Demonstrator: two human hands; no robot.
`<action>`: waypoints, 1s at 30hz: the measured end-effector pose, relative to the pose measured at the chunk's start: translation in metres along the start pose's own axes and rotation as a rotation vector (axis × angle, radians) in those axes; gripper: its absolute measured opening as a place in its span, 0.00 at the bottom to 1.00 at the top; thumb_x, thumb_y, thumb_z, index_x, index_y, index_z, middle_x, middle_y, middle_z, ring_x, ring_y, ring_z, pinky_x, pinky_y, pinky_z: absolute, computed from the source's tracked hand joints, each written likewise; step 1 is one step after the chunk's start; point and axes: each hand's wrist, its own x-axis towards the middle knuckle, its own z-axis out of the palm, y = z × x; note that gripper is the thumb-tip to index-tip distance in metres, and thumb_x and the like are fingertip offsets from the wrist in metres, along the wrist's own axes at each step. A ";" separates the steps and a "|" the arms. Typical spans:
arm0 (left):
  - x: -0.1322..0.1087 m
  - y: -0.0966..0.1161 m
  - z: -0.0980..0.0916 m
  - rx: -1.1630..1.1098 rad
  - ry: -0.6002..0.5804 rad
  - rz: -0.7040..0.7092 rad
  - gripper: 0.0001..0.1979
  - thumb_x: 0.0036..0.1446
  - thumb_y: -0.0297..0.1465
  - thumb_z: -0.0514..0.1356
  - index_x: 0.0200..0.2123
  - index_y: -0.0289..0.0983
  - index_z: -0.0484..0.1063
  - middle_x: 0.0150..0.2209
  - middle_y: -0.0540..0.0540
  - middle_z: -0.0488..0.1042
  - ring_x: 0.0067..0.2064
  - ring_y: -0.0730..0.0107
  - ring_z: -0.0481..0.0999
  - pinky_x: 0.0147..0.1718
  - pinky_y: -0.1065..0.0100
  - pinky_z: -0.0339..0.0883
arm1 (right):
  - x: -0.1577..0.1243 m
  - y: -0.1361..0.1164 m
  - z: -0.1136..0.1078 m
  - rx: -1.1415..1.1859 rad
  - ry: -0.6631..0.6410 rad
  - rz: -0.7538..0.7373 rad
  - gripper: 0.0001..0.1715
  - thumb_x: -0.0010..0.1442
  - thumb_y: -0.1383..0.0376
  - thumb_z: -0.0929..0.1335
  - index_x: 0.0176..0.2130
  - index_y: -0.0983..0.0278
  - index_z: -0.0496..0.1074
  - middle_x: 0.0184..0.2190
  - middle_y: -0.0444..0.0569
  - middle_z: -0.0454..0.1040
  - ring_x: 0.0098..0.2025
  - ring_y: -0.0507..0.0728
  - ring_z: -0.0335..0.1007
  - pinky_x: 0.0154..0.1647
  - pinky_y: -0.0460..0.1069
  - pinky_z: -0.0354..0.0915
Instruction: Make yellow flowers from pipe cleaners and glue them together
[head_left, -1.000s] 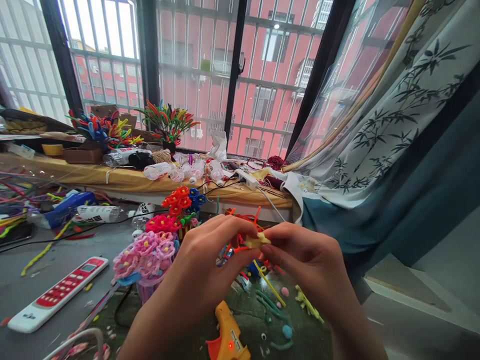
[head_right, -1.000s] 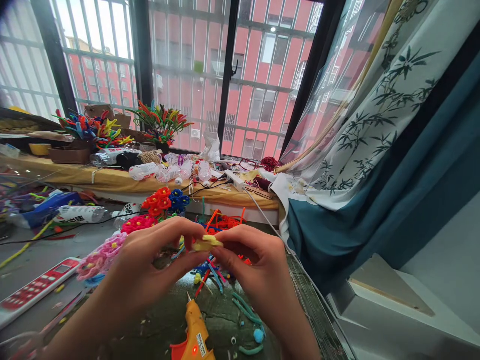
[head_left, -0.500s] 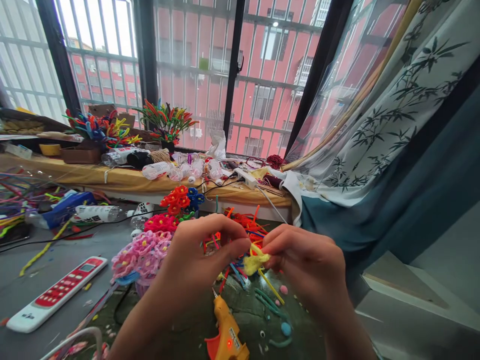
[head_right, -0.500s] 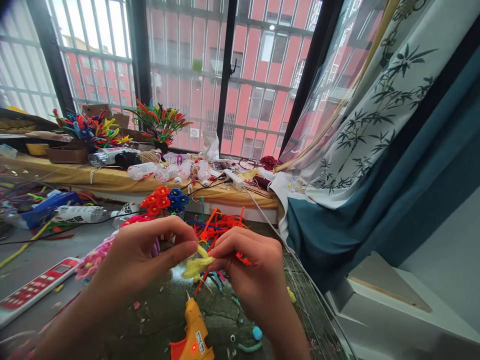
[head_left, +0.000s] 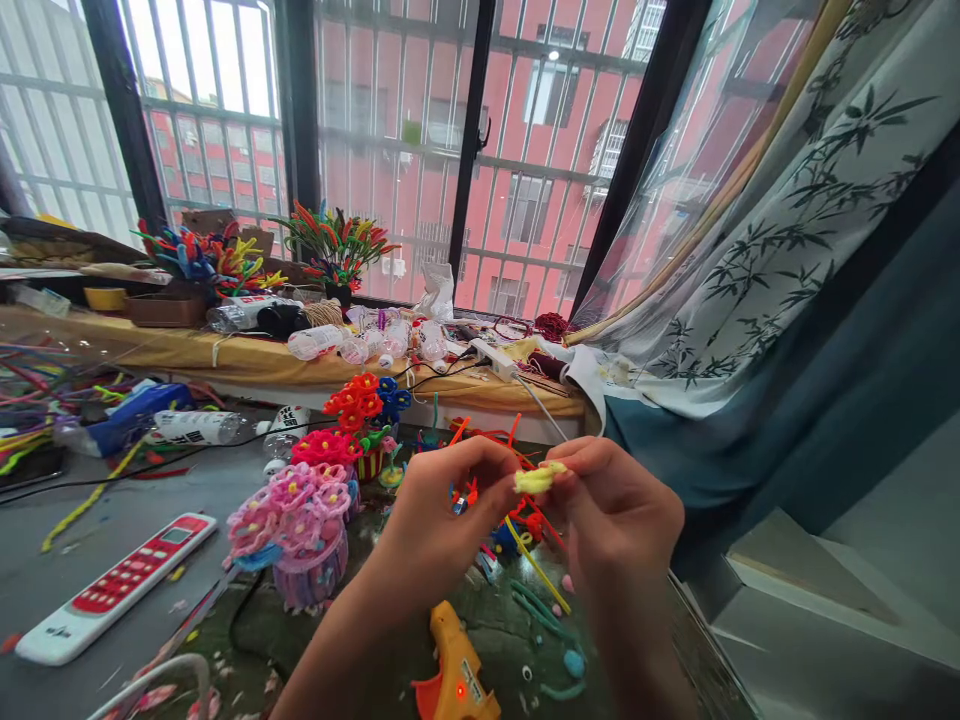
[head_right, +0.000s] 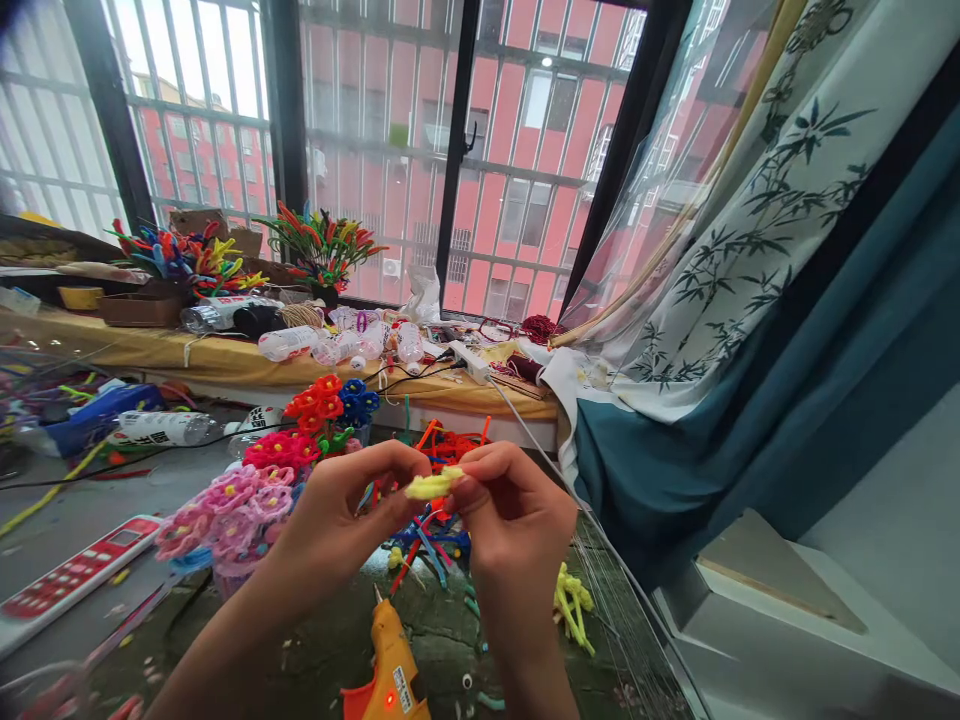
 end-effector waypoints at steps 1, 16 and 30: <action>0.000 0.000 0.002 0.025 0.002 0.008 0.09 0.60 0.31 0.61 0.29 0.33 0.74 0.24 0.52 0.71 0.27 0.76 0.66 0.27 0.75 0.60 | -0.001 0.002 0.001 0.036 0.021 0.030 0.10 0.57 0.69 0.74 0.26 0.63 0.73 0.25 0.41 0.72 0.24 0.48 0.66 0.23 0.43 0.62; -0.002 -0.004 -0.015 0.330 0.114 0.077 0.06 0.61 0.26 0.60 0.30 0.37 0.70 0.26 0.56 0.70 0.28 0.76 0.68 0.30 0.73 0.59 | 0.008 -0.011 -0.004 -0.281 -0.291 0.336 0.09 0.52 0.68 0.72 0.24 0.63 0.70 0.18 0.39 0.68 0.21 0.49 0.60 0.23 0.45 0.54; -0.004 -0.006 -0.004 0.412 -0.017 0.151 0.08 0.58 0.20 0.60 0.29 0.37 0.69 0.26 0.55 0.73 0.30 0.73 0.69 0.32 0.70 0.57 | 0.017 -0.016 -0.015 -0.436 -0.700 0.505 0.12 0.48 0.63 0.71 0.21 0.63 0.65 0.20 0.41 0.65 0.25 0.51 0.57 0.26 0.47 0.52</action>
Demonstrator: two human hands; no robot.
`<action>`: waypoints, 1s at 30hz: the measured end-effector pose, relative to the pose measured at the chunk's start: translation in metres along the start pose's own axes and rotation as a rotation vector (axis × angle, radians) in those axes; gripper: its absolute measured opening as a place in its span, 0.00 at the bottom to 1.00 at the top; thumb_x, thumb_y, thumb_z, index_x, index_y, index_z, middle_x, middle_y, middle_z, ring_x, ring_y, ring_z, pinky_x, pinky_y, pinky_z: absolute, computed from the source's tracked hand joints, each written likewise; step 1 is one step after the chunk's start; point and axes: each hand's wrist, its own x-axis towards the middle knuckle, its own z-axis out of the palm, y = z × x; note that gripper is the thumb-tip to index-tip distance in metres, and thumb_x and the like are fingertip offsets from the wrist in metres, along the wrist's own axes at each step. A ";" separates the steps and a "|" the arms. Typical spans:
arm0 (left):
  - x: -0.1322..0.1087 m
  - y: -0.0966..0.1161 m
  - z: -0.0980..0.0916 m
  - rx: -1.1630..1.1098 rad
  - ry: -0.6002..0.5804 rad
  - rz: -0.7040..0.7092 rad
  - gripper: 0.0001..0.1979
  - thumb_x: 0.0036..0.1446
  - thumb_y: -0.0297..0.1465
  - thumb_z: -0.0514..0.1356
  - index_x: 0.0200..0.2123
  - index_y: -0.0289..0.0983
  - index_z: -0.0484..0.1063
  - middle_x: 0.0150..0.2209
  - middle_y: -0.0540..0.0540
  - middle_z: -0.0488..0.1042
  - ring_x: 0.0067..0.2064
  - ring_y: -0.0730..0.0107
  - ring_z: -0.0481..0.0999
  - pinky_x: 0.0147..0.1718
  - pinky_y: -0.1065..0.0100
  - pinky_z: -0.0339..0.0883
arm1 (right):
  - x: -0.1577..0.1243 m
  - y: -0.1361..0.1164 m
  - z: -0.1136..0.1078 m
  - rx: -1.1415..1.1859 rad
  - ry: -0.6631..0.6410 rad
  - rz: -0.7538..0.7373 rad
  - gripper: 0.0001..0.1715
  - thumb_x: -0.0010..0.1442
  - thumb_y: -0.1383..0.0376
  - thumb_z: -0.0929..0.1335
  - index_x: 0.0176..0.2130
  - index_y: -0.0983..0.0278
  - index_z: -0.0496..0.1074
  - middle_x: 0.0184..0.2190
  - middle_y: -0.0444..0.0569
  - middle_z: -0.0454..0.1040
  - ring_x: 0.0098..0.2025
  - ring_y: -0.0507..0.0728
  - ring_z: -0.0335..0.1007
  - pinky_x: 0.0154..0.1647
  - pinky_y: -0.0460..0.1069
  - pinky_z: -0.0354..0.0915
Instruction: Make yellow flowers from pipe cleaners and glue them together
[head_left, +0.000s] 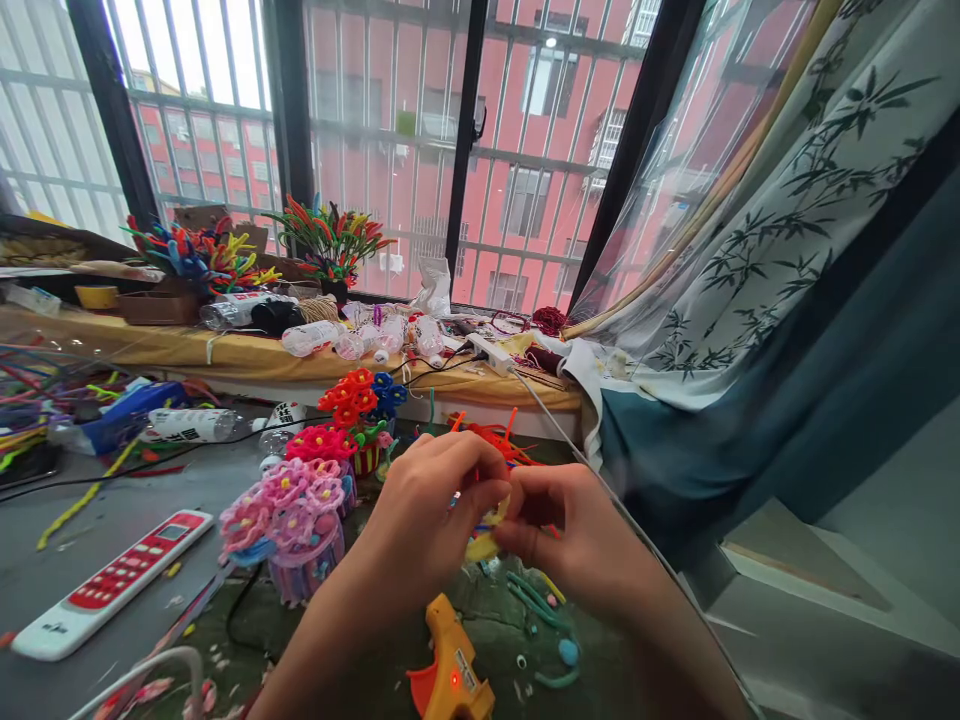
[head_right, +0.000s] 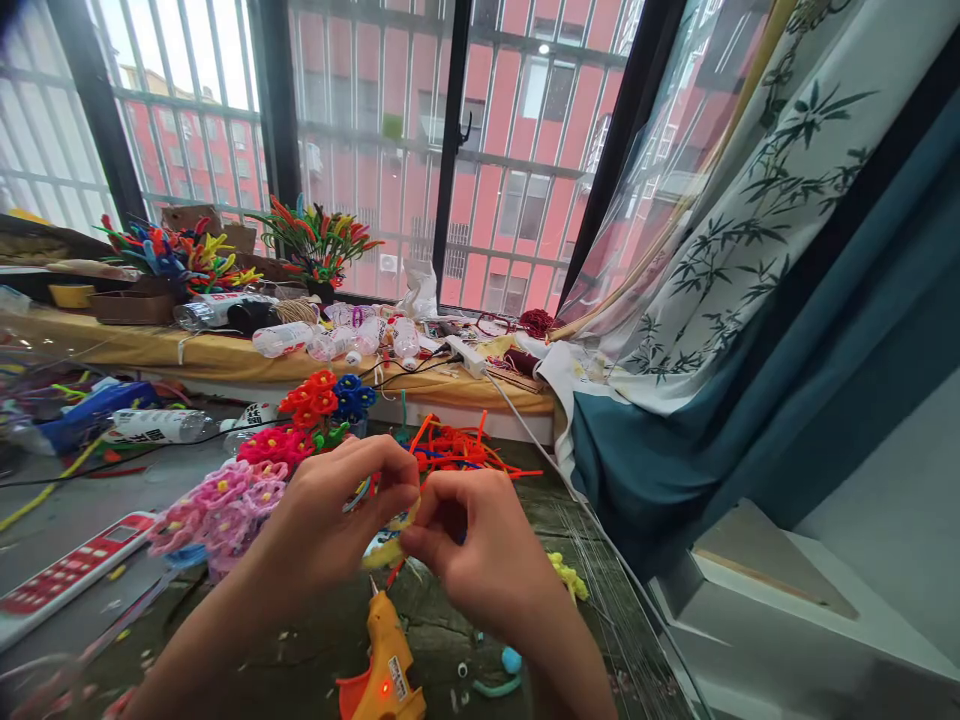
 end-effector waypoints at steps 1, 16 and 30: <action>0.000 0.000 0.001 0.000 -0.002 0.008 0.09 0.58 0.20 0.60 0.28 0.37 0.69 0.26 0.55 0.73 0.30 0.74 0.68 0.33 0.70 0.57 | 0.001 0.001 -0.001 0.041 -0.036 0.011 0.15 0.49 0.60 0.72 0.21 0.63 0.65 0.20 0.41 0.63 0.24 0.51 0.56 0.25 0.47 0.51; 0.000 0.002 -0.010 0.026 0.138 -0.039 0.10 0.57 0.30 0.68 0.40 0.40 0.70 0.30 0.55 0.76 0.28 0.74 0.73 0.30 0.73 0.65 | -0.001 0.003 0.000 0.324 0.227 -0.042 0.16 0.48 0.56 0.80 0.27 0.65 0.78 0.21 0.44 0.76 0.23 0.51 0.71 0.25 0.45 0.65; -0.004 0.012 -0.005 -0.156 -0.052 -0.170 0.06 0.67 0.28 0.53 0.36 0.39 0.66 0.24 0.55 0.73 0.24 0.75 0.72 0.25 0.73 0.61 | 0.001 -0.001 0.010 0.450 0.348 -0.147 0.08 0.50 0.61 0.80 0.29 0.62 0.82 0.23 0.46 0.82 0.25 0.52 0.78 0.29 0.45 0.74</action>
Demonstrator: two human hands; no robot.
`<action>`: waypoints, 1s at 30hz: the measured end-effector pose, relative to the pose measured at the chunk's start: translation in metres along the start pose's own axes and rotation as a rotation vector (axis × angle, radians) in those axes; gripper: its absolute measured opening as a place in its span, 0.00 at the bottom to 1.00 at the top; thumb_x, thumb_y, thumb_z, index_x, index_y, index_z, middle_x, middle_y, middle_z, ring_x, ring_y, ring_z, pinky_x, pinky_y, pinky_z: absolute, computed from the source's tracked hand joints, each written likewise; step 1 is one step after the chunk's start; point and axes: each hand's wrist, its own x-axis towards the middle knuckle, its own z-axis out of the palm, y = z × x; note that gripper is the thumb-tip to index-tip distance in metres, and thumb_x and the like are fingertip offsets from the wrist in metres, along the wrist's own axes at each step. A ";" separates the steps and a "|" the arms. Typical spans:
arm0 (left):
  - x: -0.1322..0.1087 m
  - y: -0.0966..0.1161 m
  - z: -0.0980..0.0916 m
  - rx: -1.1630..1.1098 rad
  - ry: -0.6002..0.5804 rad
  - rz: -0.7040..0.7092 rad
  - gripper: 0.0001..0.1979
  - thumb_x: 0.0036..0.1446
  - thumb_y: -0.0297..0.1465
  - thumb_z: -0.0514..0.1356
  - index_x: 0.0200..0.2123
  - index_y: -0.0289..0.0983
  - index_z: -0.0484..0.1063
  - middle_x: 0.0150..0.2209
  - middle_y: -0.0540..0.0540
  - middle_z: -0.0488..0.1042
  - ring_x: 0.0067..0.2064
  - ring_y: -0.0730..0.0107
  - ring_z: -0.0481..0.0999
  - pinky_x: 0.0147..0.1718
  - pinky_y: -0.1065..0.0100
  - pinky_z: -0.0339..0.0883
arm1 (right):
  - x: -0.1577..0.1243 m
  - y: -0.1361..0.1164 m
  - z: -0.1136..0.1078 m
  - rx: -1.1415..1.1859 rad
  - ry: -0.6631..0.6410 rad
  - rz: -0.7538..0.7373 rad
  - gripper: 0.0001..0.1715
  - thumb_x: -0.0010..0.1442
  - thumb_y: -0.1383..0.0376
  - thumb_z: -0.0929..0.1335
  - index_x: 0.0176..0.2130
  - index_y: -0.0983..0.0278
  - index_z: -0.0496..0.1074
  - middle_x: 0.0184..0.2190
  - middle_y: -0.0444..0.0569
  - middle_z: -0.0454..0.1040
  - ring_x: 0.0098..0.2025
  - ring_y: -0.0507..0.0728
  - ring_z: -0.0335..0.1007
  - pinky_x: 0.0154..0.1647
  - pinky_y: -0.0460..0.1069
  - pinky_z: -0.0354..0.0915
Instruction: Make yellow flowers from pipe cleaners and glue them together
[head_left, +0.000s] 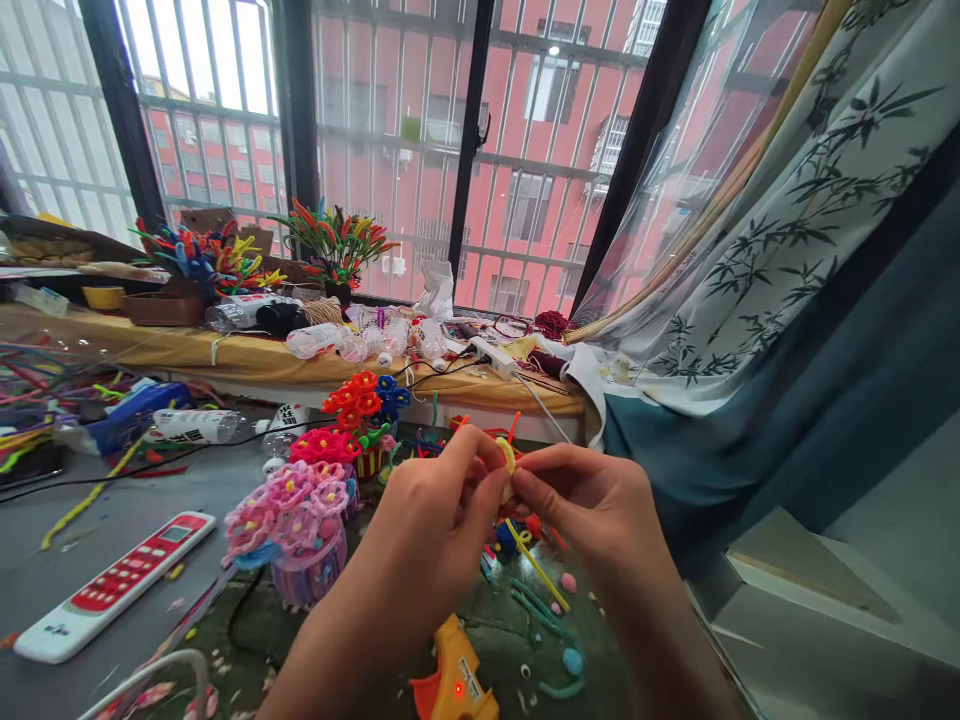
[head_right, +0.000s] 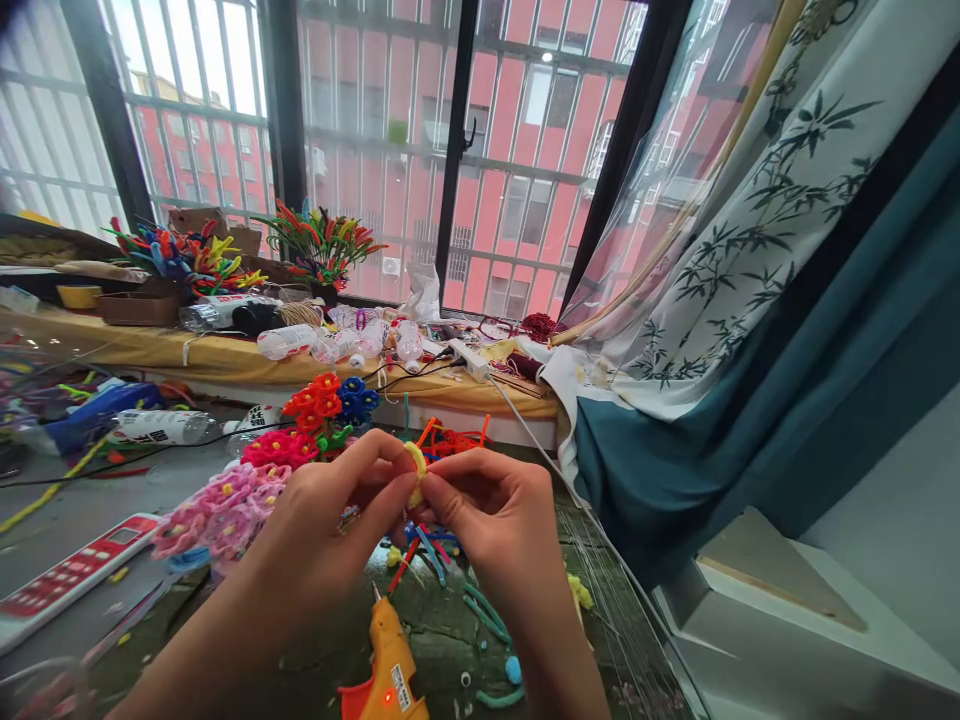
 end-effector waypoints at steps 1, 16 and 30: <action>0.000 0.001 0.001 -0.065 -0.003 -0.041 0.07 0.67 0.30 0.52 0.35 0.39 0.65 0.24 0.55 0.72 0.22 0.75 0.71 0.23 0.73 0.61 | -0.001 0.000 0.001 -0.012 0.013 -0.019 0.07 0.51 0.61 0.79 0.29 0.61 0.82 0.24 0.46 0.82 0.26 0.53 0.78 0.30 0.45 0.75; 0.000 0.014 0.001 -0.460 0.116 -0.221 0.06 0.57 0.30 0.61 0.29 0.38 0.68 0.22 0.54 0.69 0.21 0.78 0.65 0.18 0.75 0.57 | 0.001 -0.005 -0.006 0.003 -0.080 0.059 0.10 0.48 0.61 0.81 0.31 0.62 0.82 0.27 0.46 0.82 0.29 0.54 0.78 0.32 0.46 0.74; 0.000 0.011 0.000 -0.545 0.091 -0.246 0.09 0.57 0.32 0.62 0.27 0.38 0.65 0.26 0.51 0.72 0.25 0.75 0.71 0.22 0.73 0.64 | 0.004 0.002 -0.006 0.102 -0.038 0.078 0.13 0.44 0.64 0.82 0.33 0.61 0.83 0.24 0.44 0.80 0.26 0.51 0.75 0.29 0.45 0.72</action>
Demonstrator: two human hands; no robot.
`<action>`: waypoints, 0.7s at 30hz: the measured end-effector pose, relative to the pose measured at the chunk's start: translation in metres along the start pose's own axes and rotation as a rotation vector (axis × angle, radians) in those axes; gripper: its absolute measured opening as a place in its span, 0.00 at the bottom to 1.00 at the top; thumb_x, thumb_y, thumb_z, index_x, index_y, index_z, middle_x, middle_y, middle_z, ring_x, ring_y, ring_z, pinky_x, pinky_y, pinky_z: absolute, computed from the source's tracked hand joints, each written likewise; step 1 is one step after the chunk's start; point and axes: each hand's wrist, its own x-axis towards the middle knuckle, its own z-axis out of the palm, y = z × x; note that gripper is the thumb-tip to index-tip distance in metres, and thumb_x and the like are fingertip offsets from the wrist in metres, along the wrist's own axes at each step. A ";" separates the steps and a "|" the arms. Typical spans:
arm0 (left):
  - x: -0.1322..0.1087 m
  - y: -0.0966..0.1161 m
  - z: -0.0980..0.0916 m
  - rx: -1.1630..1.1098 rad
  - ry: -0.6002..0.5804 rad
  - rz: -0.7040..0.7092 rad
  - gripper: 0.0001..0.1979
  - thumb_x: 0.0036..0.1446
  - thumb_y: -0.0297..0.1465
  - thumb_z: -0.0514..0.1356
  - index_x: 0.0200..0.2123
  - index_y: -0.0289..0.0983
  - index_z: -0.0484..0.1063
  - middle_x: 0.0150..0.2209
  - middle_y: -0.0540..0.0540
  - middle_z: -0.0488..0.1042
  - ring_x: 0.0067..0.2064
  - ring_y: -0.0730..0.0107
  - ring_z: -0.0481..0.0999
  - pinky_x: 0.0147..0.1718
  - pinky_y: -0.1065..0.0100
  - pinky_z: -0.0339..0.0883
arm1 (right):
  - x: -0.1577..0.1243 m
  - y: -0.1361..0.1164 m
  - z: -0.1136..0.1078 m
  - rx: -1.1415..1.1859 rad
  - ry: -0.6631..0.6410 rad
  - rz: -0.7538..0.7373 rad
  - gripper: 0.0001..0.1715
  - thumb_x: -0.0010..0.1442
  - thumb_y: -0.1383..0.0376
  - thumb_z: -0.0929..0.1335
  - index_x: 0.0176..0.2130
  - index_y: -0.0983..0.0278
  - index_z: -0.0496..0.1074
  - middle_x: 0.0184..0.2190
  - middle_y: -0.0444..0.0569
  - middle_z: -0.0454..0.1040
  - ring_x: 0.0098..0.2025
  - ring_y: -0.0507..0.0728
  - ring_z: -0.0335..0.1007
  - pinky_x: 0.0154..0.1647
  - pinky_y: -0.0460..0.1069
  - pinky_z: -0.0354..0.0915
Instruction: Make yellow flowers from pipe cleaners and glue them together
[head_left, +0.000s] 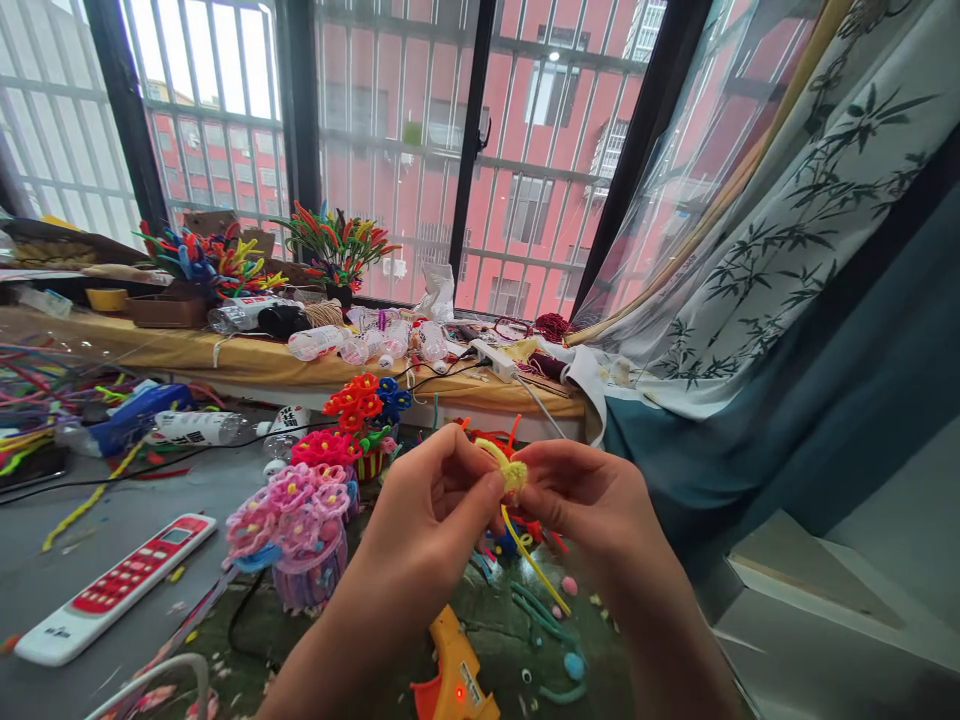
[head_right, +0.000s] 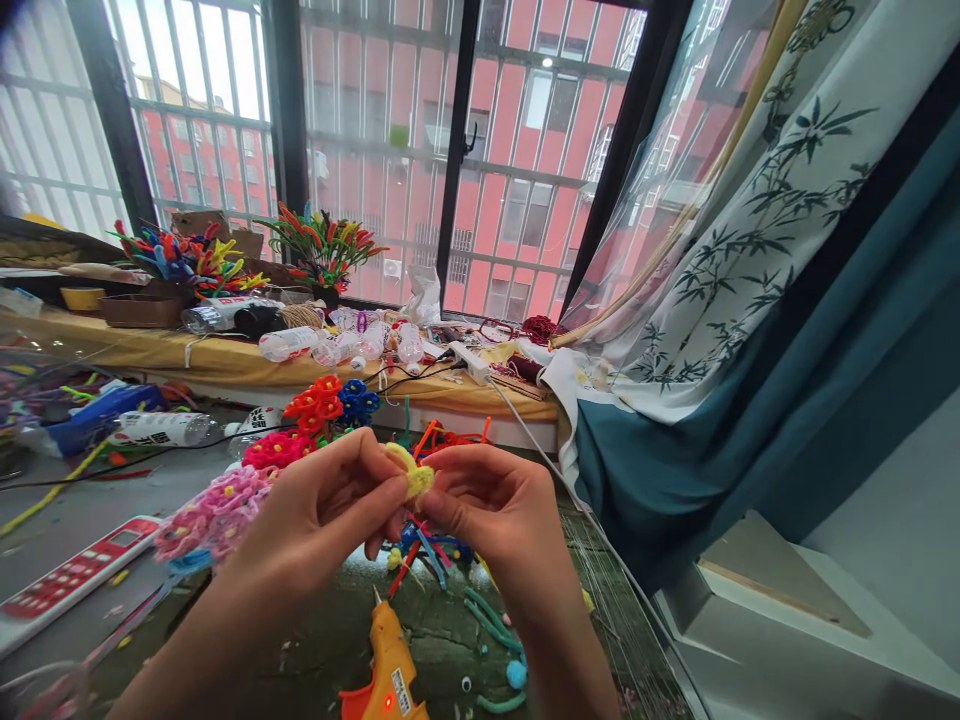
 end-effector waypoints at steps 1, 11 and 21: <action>0.001 -0.001 0.001 0.014 -0.005 0.020 0.09 0.57 0.32 0.62 0.27 0.38 0.66 0.27 0.50 0.72 0.25 0.75 0.71 0.23 0.73 0.65 | 0.000 0.000 0.001 0.002 -0.004 -0.001 0.13 0.45 0.64 0.82 0.33 0.61 0.83 0.24 0.44 0.80 0.26 0.51 0.75 0.29 0.45 0.72; 0.004 -0.001 0.001 0.081 -0.004 0.066 0.05 0.57 0.31 0.63 0.31 0.36 0.72 0.25 0.51 0.72 0.26 0.76 0.69 0.22 0.75 0.62 | -0.001 0.002 0.007 0.067 0.021 -0.025 0.12 0.42 0.67 0.83 0.28 0.61 0.81 0.24 0.43 0.82 0.26 0.50 0.76 0.29 0.43 0.71; 0.004 -0.006 0.002 0.243 -0.047 0.079 0.16 0.64 0.42 0.57 0.29 0.37 0.69 0.22 0.54 0.68 0.23 0.76 0.64 0.21 0.73 0.58 | 0.000 0.004 0.009 0.225 0.141 -0.038 0.13 0.42 0.62 0.83 0.27 0.61 0.81 0.22 0.44 0.81 0.23 0.52 0.76 0.24 0.43 0.70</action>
